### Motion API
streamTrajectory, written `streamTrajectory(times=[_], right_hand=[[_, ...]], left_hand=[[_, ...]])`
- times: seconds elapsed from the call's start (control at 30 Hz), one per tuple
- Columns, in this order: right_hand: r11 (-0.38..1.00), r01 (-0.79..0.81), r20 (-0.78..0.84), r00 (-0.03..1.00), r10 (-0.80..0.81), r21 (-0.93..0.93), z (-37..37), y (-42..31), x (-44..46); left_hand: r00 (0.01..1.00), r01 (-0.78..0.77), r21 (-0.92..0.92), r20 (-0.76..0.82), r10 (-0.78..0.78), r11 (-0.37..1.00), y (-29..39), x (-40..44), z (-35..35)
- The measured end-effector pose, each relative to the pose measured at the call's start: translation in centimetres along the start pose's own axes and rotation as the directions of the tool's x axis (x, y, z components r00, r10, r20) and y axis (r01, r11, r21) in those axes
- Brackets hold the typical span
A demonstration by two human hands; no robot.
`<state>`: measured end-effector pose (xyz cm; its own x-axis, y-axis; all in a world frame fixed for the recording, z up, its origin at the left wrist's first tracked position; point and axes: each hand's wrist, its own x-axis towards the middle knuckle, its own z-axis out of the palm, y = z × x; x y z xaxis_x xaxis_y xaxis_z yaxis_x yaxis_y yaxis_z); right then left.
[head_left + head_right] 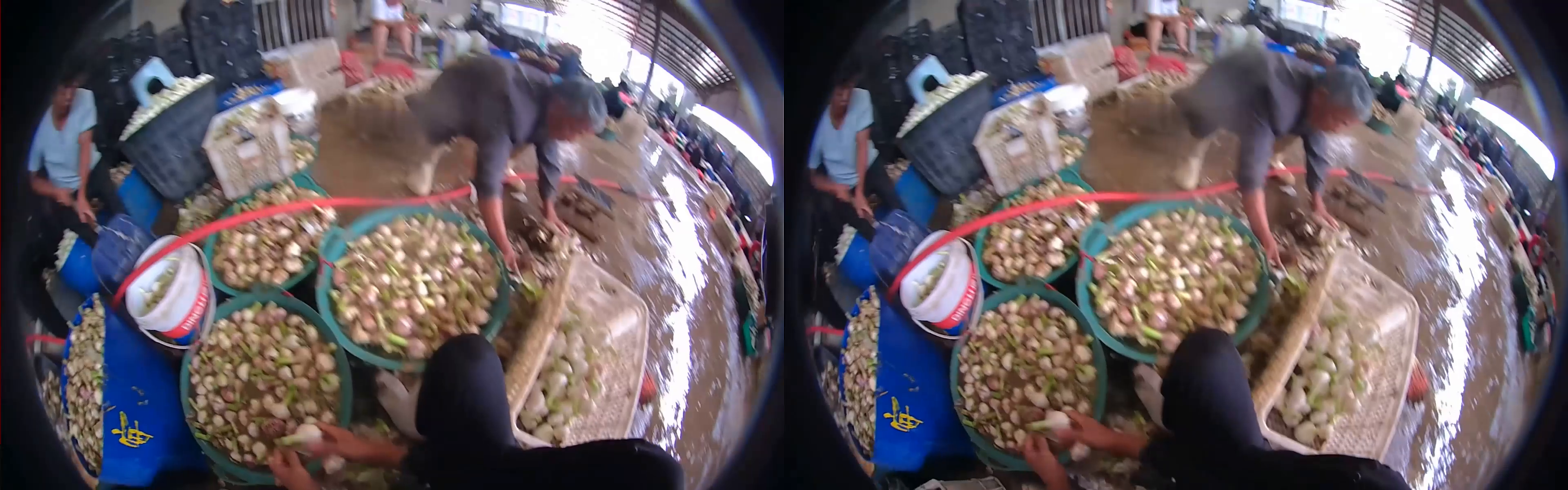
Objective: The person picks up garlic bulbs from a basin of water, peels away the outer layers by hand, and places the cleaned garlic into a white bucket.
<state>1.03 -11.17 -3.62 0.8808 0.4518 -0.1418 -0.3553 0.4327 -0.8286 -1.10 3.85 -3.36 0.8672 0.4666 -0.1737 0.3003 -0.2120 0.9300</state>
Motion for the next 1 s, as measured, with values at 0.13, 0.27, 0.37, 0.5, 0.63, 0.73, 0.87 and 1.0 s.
streamTrajectory(times=[0.13,0.27,0.37,0.5,0.63,0.73,0.87,1.0], right_hand=[[0.998,0.046,0.002,0.999,-0.046,-0.03,-0.3,-2.7,-0.6],[0.988,-0.155,0.354,0.925,0.141,0.013,-1.0,-4.0,-0.4],[0.989,-0.021,0.255,0.965,0.057,-0.144,0.3,-4.6,-0.6],[0.978,-0.012,0.139,0.989,0.042,-0.208,0.3,-3.8,-0.4],[0.972,-0.175,0.146,0.969,0.198,-0.156,-0.3,-2.7,-0.3],[0.966,-0.248,0.253,0.932,0.26,-0.076,-0.2,-4.4,-0.8],[0.942,-0.333,0.259,0.908,0.331,-0.036,-0.6,-4.4,-0.3],[0.964,-0.06,-0.084,0.996,0.04,-0.259,-0.8,-3.5,-0.4]], left_hand=[[0.97,0.005,0.338,0.229,-0.087,0.941,6.4,-2.5,-0.1],[0.974,0.037,0.225,0.208,-0.086,0.974,6.9,-3.2,-1.1],[0.949,0.112,0.054,0.289,-0.122,0.992,10.1,-4.7,-1.8],[0.932,-0.185,-0.44,0.205,0.298,0.879,6.0,-3.7,-0.2],[0.977,-0.17,-0.196,0.098,0.192,0.966,6.2,-3.7,-0.4],[0.979,-0.195,-0.265,0.005,0.204,0.944,6.9,-3.2,0.1],[0.969,-0.245,-0.224,-0.082,0.233,0.943,6.8,-3.3,0.6],[0.878,-0.36,0.482,-0.115,0.465,0.799,5.6,-3.5,1.4]])
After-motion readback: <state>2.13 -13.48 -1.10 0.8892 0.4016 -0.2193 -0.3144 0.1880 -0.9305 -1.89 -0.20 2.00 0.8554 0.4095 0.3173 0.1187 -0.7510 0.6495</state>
